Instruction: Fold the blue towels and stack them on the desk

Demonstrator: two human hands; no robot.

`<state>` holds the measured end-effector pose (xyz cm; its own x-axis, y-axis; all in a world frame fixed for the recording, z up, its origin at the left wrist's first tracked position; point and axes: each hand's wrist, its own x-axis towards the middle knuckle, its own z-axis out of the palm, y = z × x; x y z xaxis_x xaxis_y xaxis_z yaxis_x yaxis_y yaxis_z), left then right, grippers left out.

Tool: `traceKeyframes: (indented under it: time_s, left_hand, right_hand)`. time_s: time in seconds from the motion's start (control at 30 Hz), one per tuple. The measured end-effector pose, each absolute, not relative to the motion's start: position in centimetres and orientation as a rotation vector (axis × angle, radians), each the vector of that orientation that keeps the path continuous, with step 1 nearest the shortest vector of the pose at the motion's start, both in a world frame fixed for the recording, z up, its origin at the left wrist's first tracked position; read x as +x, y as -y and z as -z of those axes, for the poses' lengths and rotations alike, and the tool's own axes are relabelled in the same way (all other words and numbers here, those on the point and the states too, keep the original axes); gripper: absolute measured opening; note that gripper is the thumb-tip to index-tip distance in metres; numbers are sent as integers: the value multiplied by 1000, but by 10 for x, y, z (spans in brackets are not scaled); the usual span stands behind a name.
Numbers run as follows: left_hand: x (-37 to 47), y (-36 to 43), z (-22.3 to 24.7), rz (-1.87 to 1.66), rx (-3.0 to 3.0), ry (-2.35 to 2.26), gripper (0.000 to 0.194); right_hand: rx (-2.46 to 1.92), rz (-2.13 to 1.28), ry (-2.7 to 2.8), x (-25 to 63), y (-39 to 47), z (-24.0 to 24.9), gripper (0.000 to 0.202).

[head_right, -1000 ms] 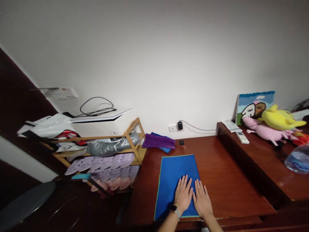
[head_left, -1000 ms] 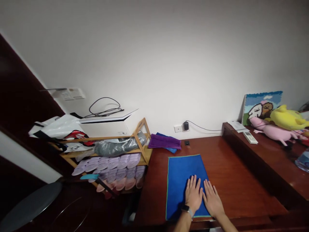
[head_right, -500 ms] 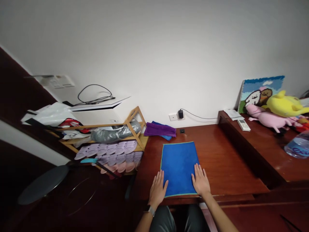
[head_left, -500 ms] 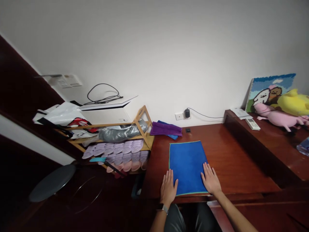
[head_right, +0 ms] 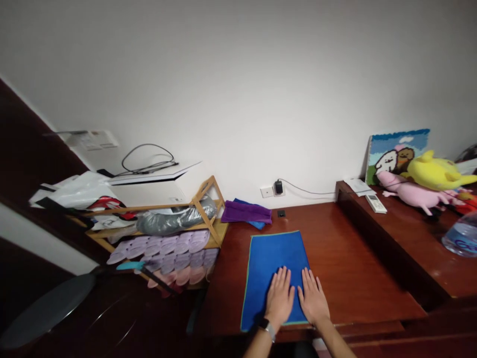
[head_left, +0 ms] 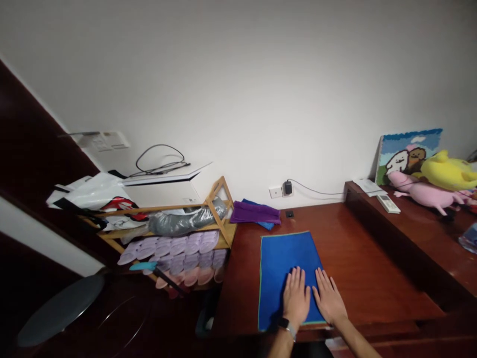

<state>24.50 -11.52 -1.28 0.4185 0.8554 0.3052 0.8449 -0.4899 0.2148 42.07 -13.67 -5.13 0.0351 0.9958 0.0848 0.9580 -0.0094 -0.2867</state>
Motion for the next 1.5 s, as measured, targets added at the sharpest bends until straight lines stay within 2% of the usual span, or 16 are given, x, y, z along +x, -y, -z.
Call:
traceKeyframes:
  time_s: [0.13, 0.37, 0.47, 0.7, 0.83, 1.03, 1.13, 1.33, 1.5]
  left_hand:
    - [265, 112, 29, -573, 2592, -1495, 57]
    - [157, 123, 25, -429, 2482, -1904, 61]
    - [119, 125, 22, -348, 2472, -1945, 64]
    - [88, 131, 29, -410, 2531, -1949, 61]
    - [120, 122, 22, -520, 2563, -1946, 57]
    - [241, 96, 15, -511, 2649, -1569, 58]
    - [254, 84, 21, -507, 2599, -1622, 61]
    - [151, 63, 24, -362, 2402, -2001, 65]
    - [103, 62, 27, -338, 2398, -2016, 66]
  right_hand:
    - [-2022, -185, 1986, 421, 133, 60, 75]
    - [-2021, -176, 1953, 419, 134, 51, 75]
    - [-2056, -186, 1969, 418, 133, 50, 76]
    - [-2011, -180, 1981, 424, 134, 57, 76]
    - [-1962, -114, 1966, 428, 139, 66, 76]
    - [-1960, -77, 1973, 428, 142, 69, 75]
    - [-1984, -115, 1964, 426, 142, 65, 75]
    - [-2036, -209, 1971, 425, 145, 59, 76]
    - [-2054, -215, 1953, 426, 141, 63, 76]
